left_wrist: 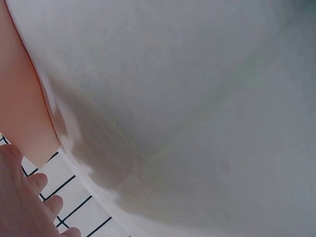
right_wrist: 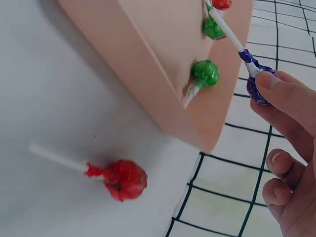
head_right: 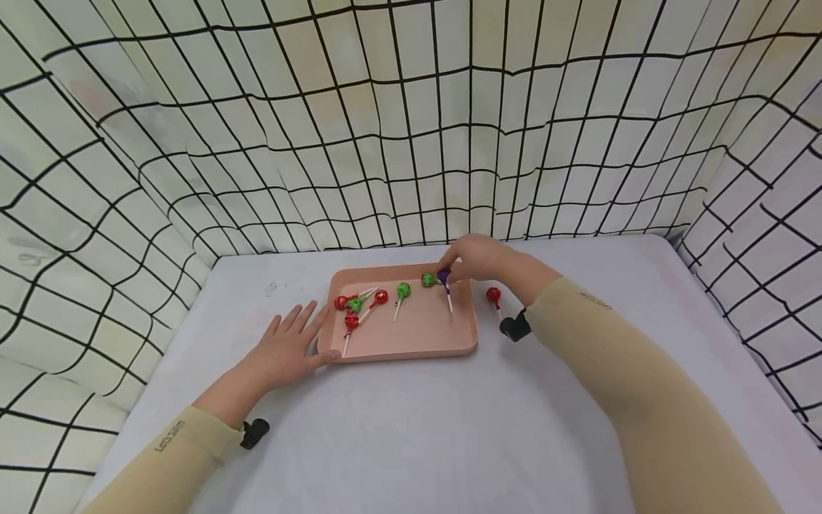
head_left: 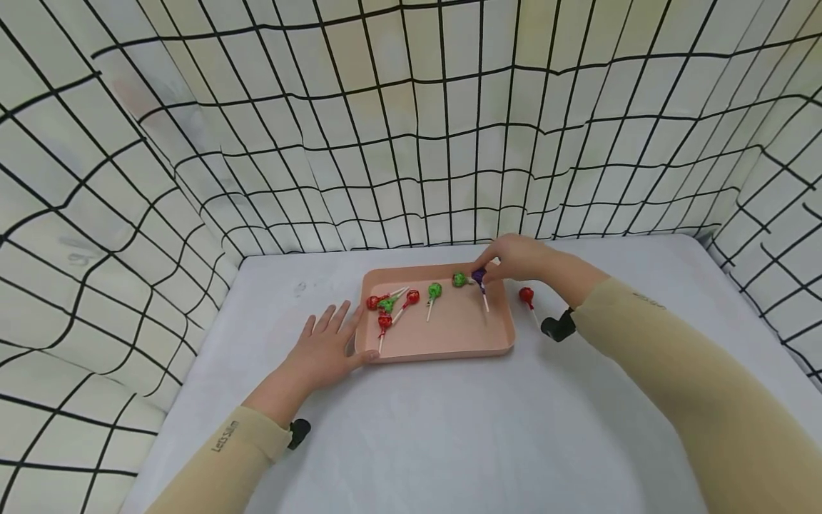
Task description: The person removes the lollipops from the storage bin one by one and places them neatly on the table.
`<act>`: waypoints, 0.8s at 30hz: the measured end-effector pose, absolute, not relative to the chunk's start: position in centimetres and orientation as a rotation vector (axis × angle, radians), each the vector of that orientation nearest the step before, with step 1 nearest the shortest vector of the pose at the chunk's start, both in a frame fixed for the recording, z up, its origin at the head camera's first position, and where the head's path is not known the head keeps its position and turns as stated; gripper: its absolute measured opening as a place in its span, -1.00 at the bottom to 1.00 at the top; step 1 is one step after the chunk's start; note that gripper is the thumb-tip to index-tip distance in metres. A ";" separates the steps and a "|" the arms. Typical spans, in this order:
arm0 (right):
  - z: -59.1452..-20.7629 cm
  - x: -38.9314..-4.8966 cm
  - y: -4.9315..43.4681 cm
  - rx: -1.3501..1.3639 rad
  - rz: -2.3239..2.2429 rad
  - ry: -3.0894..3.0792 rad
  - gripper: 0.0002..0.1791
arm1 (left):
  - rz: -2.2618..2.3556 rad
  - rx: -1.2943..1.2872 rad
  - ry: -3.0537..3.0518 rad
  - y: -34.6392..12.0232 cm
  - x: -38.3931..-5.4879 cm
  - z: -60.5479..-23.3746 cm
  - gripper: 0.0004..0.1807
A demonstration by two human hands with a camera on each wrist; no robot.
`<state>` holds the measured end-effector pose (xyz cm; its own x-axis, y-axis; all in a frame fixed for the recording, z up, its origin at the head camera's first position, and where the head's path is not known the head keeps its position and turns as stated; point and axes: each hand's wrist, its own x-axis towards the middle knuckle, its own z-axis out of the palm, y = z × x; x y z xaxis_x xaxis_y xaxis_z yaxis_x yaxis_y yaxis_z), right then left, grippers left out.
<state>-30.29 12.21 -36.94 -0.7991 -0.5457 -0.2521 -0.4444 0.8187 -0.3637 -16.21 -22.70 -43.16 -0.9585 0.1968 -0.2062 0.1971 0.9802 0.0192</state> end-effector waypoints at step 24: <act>-37.3 -29.5 22.2 -0.577 -0.396 2.721 -0.60 | 0.028 0.314 2.946 -22.5 -15.9 -42.8 0.08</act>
